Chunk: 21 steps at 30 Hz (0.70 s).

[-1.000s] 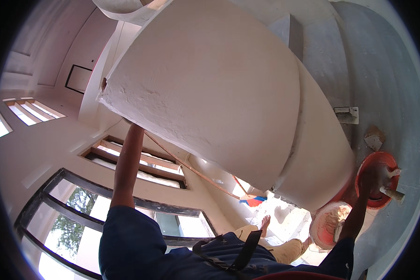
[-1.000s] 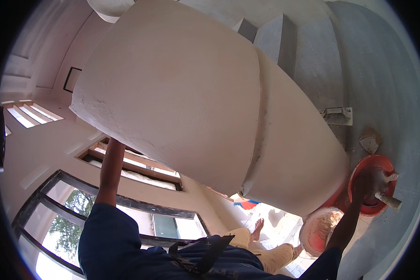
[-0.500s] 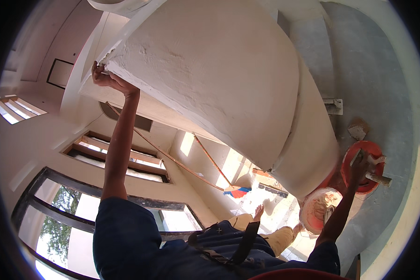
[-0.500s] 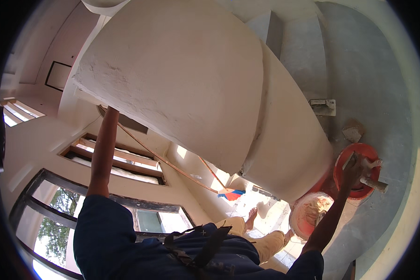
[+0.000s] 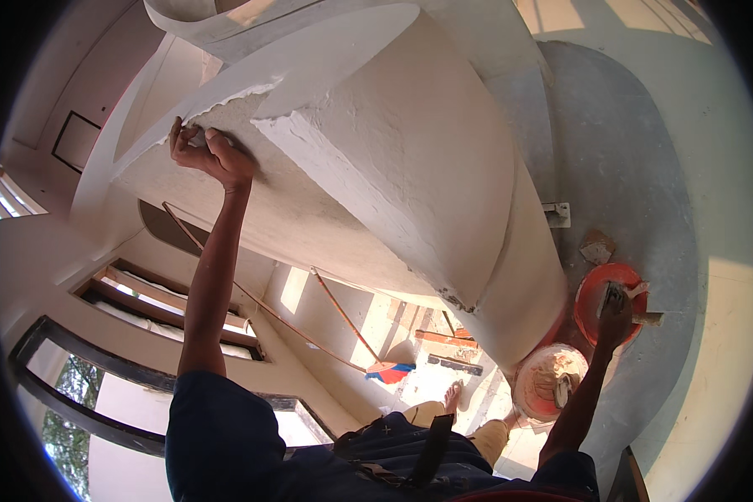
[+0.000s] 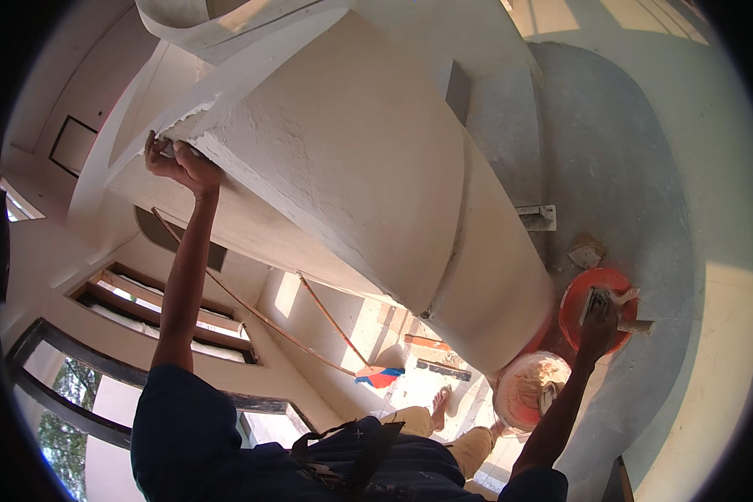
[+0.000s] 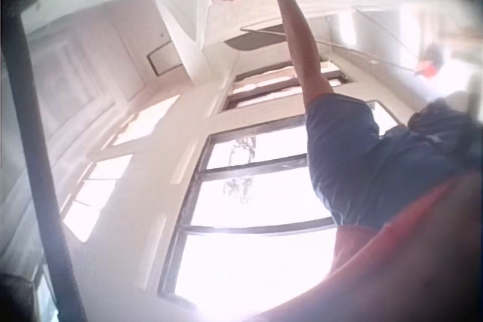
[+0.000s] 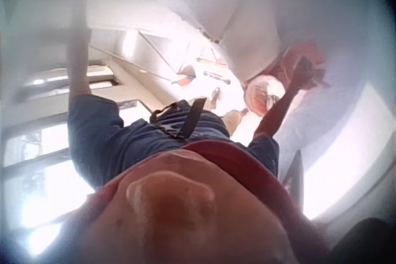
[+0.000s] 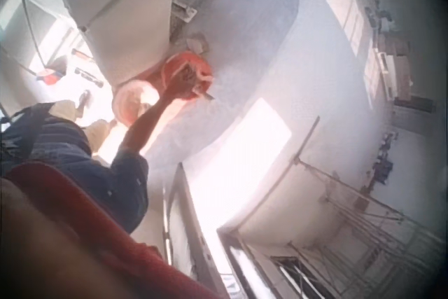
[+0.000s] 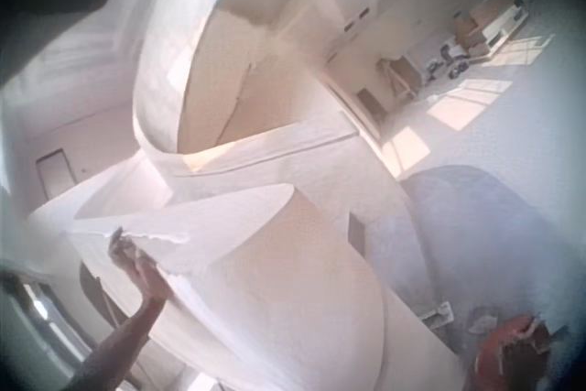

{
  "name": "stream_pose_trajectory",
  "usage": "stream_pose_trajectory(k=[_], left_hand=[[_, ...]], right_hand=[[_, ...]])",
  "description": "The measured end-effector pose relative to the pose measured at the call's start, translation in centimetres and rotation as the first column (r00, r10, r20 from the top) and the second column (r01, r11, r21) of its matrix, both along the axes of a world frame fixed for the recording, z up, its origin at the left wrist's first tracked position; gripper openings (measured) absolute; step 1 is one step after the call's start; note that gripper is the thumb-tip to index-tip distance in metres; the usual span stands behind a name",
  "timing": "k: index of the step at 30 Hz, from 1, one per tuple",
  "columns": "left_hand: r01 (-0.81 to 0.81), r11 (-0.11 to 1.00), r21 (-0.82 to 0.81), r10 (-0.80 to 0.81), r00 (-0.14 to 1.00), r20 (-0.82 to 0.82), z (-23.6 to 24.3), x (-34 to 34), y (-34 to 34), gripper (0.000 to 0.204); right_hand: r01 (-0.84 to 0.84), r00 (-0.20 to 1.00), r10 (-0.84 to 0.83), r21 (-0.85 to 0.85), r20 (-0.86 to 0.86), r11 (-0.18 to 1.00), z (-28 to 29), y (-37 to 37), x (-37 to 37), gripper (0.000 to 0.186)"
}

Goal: The person applies white putty to the corner and surface of a concrete pillar using a putty knife, smoothing it out with repeated strokes.

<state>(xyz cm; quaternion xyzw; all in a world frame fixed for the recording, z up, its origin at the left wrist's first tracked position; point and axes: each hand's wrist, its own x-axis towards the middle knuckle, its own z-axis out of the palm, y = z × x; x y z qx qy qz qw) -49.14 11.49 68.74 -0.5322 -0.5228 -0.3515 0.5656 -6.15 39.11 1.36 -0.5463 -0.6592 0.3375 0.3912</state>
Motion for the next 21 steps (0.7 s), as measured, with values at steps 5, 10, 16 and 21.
stream_pose_trajectory(k=[5,10,16,21], left_hand=[[-0.083,0.995,0.051,0.084,0.996,-0.016,-1.3,1.0,-0.4,0.033],[-0.122,0.99,0.076,0.128,0.989,-0.078,-1.0,0.0,-0.1,0.032],[-0.19,0.978,0.08,0.2,0.97,-0.137,-0.7,0.1,-0.3,0.033],[-0.188,0.978,0.093,0.2,0.969,-0.143,-0.9,1.0,-0.5,0.031]], right_hand=[[-0.185,0.473,0.052,-0.042,-0.88,0.982,28.9,-5.7,-3.8,0.035],[-0.255,0.332,0.51,0.445,-0.793,0.858,48.5,-11.0,-7.4,0.043],[0.008,0.528,0.612,0.723,-0.589,0.691,56.3,-10.3,-11.0,0.039],[-0.074,0.577,0.524,0.599,-0.626,0.797,50.1,-10.8,-10.4,0.033]])
